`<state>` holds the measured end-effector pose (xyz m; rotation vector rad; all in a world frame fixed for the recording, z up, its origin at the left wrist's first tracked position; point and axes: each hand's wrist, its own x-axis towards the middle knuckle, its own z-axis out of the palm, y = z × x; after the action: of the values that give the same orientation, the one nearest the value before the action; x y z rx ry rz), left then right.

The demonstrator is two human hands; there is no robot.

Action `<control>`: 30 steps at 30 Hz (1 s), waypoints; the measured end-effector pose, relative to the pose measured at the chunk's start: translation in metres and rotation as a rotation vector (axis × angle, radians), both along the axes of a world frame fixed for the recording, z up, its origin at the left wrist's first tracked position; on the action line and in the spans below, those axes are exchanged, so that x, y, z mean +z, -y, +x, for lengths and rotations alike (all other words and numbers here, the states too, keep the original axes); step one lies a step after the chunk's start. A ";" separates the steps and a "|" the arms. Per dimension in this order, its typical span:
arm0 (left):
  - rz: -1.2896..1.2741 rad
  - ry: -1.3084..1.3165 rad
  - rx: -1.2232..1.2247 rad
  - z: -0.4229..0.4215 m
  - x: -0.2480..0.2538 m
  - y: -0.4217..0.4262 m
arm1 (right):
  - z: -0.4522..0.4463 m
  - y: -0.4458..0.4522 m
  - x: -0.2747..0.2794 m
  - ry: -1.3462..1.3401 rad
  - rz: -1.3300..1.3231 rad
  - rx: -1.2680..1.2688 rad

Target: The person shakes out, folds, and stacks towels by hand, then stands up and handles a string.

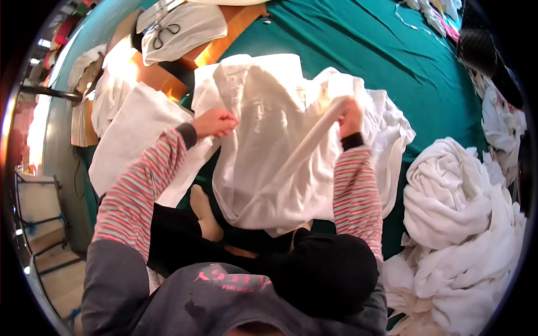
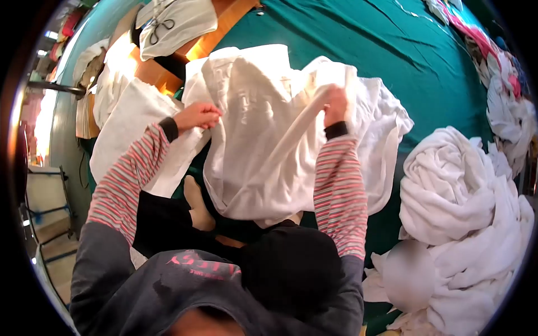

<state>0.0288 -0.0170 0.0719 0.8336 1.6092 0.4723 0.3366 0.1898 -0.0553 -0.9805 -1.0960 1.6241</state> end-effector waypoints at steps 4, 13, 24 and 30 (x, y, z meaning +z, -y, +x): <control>0.191 -0.249 -0.360 0.002 -0.081 0.038 | 0.133 0.040 0.112 -0.437 -0.338 -0.260; 0.138 -0.547 -0.526 0.039 -0.122 0.085 | 0.307 0.245 -0.030 -0.160 -0.612 -0.548; 0.289 -0.740 0.353 0.049 -0.139 0.097 | 0.262 0.111 0.022 0.131 -0.157 -0.770; 0.313 -0.795 0.672 0.065 -0.142 0.091 | 0.184 0.078 -0.042 1.455 1.081 0.499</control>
<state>0.0933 -0.1080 -0.0700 0.7296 2.6220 0.9628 0.5205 0.1120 -0.0969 -1.0414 -2.8872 0.0971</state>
